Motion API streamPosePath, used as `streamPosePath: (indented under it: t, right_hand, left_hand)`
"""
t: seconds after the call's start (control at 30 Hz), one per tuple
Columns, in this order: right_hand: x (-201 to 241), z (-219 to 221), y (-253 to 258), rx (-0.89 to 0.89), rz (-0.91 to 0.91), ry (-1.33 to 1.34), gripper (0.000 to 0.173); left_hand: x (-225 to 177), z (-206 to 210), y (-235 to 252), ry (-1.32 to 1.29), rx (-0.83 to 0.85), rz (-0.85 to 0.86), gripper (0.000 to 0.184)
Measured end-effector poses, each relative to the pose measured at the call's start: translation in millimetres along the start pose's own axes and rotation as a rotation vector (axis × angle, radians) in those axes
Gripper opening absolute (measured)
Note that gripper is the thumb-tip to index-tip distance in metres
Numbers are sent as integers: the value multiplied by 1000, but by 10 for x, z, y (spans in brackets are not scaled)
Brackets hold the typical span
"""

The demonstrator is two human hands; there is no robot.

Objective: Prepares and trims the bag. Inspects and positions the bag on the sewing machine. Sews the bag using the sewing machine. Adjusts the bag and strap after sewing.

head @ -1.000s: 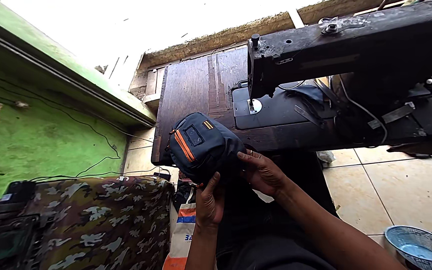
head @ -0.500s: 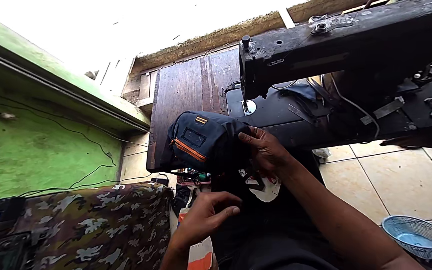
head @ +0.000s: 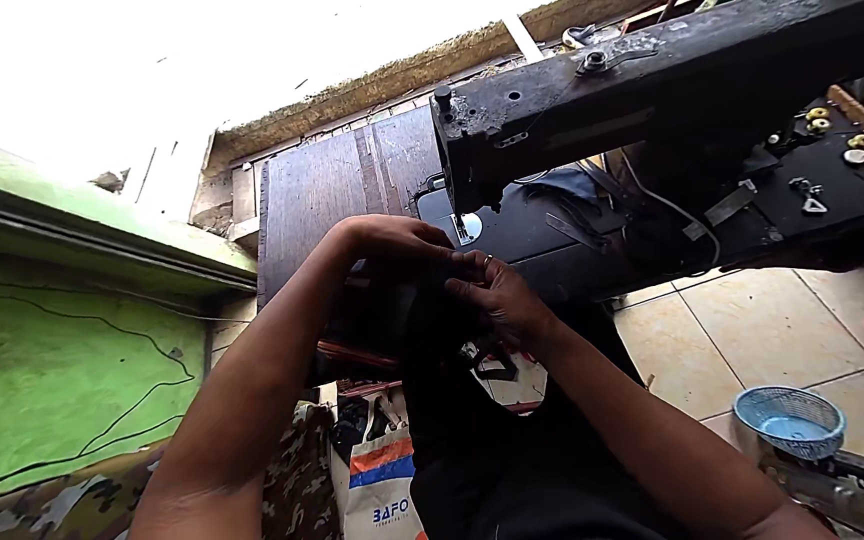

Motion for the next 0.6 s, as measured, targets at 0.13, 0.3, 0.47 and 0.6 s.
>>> streamPosePath:
  t: [0.13, 0.3, 0.47, 0.6]
  right_hand:
    - [2, 35, 156, -24, -34, -36, 32]
    - [-46, 86, 280, -22, -62, -74, 28]
    - [-133, 62, 227, 51, 23, -113, 22]
    - [-157, -10, 229, 32, 15, -178, 25]
  left_hand:
    - [145, -23, 77, -107, 51, 96, 38]
    - [281, -37, 8, -396, 119, 95, 17]
    - [339, -139, 31, -453, 36, 125, 7]
    - [400, -151, 48, -382, -27, 124, 25]
Point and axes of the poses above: each hand's wrist, its own y-axis towards the middle knuckle, its own z-axis out of the palm, x = y × z, the point moved 7 cm from there along y, towards the middle knuckle, and after that the axes turned 14 degrees about -x, right-handed, at the moved point
